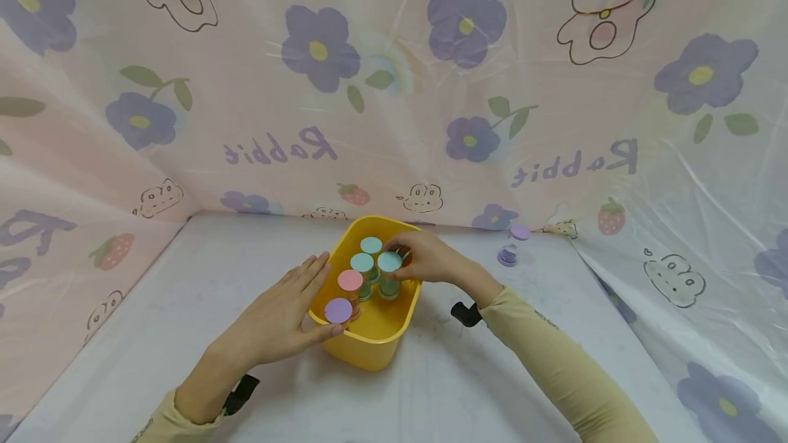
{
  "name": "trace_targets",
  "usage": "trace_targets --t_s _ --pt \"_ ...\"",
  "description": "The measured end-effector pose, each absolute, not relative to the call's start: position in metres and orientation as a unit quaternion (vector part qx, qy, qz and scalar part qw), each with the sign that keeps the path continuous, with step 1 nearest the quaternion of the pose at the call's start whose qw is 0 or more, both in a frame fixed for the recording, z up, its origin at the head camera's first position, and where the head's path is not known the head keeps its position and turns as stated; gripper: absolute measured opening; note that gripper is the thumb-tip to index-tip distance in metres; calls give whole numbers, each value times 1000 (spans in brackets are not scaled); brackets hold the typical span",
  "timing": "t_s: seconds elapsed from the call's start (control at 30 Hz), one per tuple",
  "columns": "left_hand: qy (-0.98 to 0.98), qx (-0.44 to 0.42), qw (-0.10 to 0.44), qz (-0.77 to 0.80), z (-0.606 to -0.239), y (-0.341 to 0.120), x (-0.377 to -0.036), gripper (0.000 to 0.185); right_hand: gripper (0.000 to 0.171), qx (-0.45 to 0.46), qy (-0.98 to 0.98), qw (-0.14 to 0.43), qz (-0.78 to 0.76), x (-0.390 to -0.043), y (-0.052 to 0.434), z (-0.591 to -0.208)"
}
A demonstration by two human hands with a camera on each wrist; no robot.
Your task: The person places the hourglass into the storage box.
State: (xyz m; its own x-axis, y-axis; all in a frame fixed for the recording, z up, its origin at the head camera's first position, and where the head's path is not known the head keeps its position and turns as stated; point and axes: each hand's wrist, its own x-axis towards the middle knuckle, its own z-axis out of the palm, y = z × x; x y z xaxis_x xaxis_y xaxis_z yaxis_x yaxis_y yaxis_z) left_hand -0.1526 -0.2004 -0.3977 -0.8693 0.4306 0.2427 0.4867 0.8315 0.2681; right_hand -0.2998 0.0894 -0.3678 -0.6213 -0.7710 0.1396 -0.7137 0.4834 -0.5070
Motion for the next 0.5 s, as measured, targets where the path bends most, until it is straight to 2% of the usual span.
trace_targets --t_s 0.3,0.5 --pt "-953 -239 85 -164 -397 -200 -152 102 43 -422 878 69 -215 -302 83 -366" --pt "-954 -238 83 -164 -397 -200 -153 102 41 -401 884 102 -218 -301 79 -363"
